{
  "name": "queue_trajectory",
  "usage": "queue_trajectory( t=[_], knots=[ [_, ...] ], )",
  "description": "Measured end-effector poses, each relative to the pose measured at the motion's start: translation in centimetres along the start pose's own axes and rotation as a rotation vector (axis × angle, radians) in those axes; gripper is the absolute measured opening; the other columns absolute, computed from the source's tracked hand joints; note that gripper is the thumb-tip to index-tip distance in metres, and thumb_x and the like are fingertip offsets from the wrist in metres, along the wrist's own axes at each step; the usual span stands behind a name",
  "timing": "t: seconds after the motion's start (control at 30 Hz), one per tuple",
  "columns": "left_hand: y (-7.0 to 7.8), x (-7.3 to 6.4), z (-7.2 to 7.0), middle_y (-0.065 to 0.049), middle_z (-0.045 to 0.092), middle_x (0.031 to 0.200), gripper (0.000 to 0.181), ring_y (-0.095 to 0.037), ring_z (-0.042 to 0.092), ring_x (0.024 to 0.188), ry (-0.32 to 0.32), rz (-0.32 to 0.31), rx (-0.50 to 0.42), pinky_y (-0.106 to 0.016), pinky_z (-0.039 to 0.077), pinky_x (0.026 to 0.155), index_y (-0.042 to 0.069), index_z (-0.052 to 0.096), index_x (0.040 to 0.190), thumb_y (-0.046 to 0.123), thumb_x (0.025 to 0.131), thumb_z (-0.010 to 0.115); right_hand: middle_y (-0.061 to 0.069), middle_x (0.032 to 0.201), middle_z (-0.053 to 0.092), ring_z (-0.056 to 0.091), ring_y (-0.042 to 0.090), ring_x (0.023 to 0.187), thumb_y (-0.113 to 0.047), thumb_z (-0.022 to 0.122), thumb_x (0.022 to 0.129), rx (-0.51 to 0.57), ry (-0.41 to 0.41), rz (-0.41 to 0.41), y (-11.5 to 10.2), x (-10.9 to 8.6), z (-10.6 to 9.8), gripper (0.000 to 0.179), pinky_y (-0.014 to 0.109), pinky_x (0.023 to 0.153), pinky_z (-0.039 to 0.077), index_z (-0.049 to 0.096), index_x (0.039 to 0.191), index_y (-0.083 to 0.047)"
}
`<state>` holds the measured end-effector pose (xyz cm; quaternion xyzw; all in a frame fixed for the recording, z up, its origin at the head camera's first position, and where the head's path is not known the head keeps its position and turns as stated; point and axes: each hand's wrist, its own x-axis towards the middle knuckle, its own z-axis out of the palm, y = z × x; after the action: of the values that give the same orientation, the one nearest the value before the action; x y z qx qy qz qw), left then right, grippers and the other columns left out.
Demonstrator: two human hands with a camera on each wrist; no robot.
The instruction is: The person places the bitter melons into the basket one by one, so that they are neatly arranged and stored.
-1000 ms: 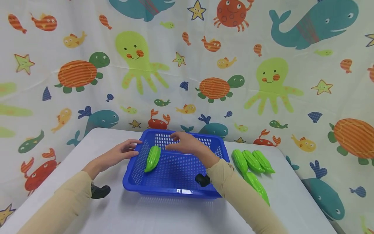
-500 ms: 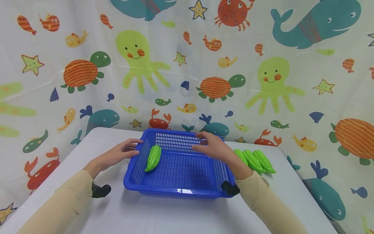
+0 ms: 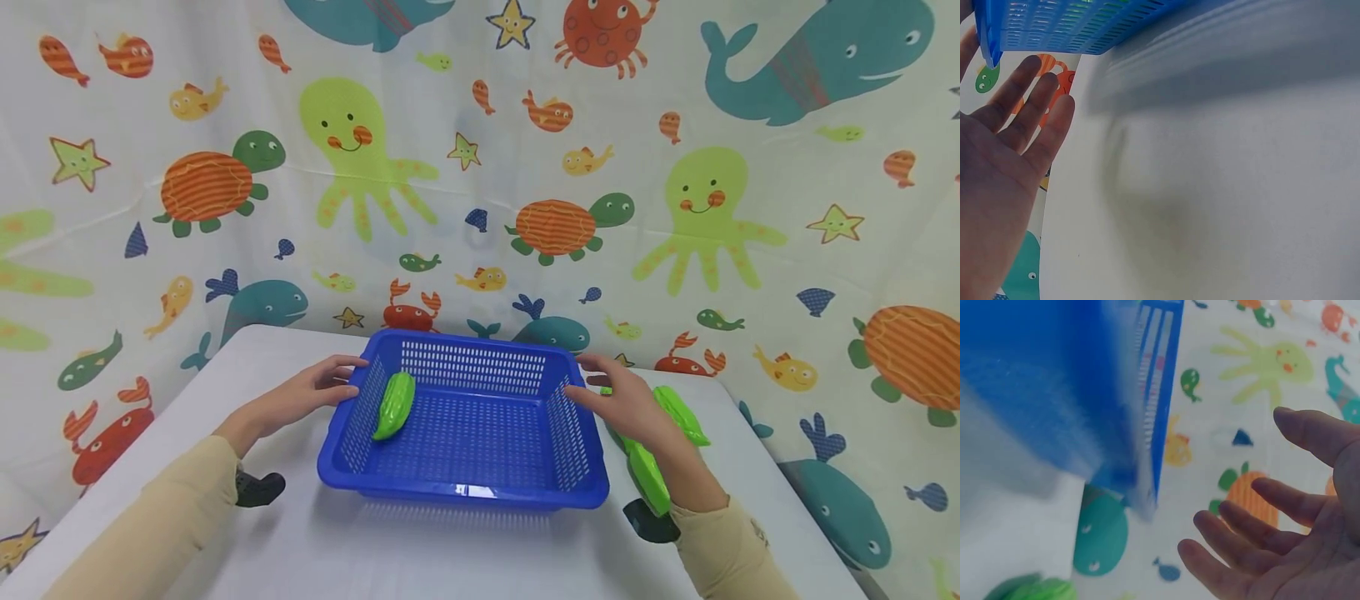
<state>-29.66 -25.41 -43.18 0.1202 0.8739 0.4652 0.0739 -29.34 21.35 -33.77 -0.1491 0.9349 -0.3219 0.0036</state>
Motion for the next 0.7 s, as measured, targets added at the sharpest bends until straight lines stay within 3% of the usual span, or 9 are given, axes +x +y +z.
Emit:
queue_trajectory(
  t=[0.23,0.5,0.7],
  knots=[
    [0.0,-0.2,-0.1,-0.023,0.039,0.147,0.065,-0.046,0.039,0.134,-0.003,-0.007,-0.004,-0.062,0.04,0.102,0.019,0.032,0.15,0.047,0.096,0.056,0.023,0.144,0.045,0.047,0.044,0.129,-0.044,0.064,0.093,0.026,0.002,0.078,3.4,-0.9,-0.7,0.07,0.054,0.096,0.048,0.04,0.145,-0.004],
    [-0.2,0.2,-0.2,-0.023,0.039,0.148,0.065,-0.046,0.039,0.134,-0.007,-0.001,-0.001,-0.063,0.039,0.102,0.02,0.032,0.15,0.047,0.096,0.056,0.026,0.143,0.044,0.046,0.046,0.128,-0.049,0.064,0.091,-0.063,-0.026,0.182,7.0,-2.6,-1.5,0.075,0.057,0.094,0.048,0.041,0.145,-0.001],
    [-0.1,0.2,-0.3,-0.024,0.037,0.149,0.066,-0.047,0.037,0.135,-0.014,-0.009,-0.013,-0.063,0.039,0.102,0.019,0.031,0.151,0.047,0.096,0.056,0.027,0.144,0.044,0.044,0.048,0.128,-0.041,0.064,0.093,-0.082,-0.067,0.211,9.2,-4.2,-1.7,0.067,0.062,0.094,0.046,0.044,0.143,-0.002]
  ],
)
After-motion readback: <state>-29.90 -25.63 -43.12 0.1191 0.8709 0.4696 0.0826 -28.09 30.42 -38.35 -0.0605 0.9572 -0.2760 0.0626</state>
